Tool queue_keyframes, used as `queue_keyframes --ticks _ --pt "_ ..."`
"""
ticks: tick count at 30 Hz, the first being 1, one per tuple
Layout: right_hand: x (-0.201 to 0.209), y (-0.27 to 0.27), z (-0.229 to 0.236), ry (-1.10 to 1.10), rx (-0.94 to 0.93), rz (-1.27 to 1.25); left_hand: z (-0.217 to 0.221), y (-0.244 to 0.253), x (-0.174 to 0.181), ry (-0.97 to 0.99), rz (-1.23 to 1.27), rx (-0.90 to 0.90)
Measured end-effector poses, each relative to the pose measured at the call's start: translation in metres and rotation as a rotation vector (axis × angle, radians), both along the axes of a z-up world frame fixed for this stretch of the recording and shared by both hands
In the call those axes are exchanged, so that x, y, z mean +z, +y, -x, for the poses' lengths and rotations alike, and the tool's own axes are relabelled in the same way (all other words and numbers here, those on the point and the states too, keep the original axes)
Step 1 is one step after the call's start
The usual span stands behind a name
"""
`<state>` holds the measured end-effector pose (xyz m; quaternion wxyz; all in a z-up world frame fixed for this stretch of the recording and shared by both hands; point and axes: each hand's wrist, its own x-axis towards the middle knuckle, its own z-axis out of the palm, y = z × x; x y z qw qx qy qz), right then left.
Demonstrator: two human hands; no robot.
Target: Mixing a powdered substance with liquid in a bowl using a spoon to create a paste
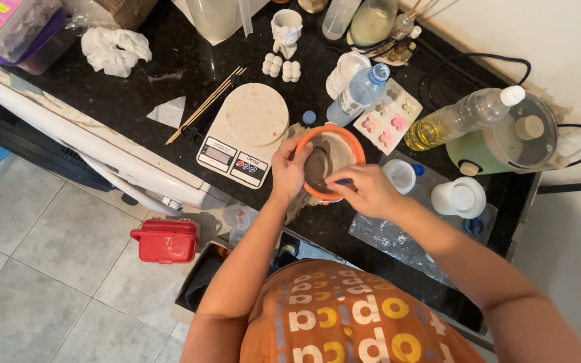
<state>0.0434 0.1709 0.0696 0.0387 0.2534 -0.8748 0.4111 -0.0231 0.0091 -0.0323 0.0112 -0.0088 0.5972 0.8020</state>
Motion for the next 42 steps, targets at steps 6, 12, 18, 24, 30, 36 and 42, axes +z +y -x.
queue_keyframes --ticks 6,12,18,24,30,36,42 --pt "-0.043 0.009 0.043 0.147 0.009 0.017 -0.001 -0.003 0.005 -0.029 0.015 -0.020" --pt "-0.015 0.027 0.049 0.228 -0.032 -0.214 -0.003 -0.002 0.005 -0.043 -0.013 -0.015" --pt "-0.024 0.027 0.004 0.138 -0.037 -0.251 0.001 -0.001 -0.006 -0.042 -0.019 -0.007" --pt "-0.021 -0.016 0.011 0.140 -0.092 -0.037 -0.001 -0.003 0.003 -0.056 -0.015 -0.009" --pt "-0.038 0.002 0.054 0.233 -0.163 -0.052 -0.003 -0.004 0.004 -0.075 -0.023 -0.016" --pt "-0.023 0.028 0.028 0.187 -0.240 -0.215 -0.003 -0.002 -0.001 -0.066 -0.007 -0.008" --pt "-0.015 0.003 -0.017 0.026 -0.237 -0.067 -0.003 -0.002 0.005 -0.084 -0.020 -0.004"
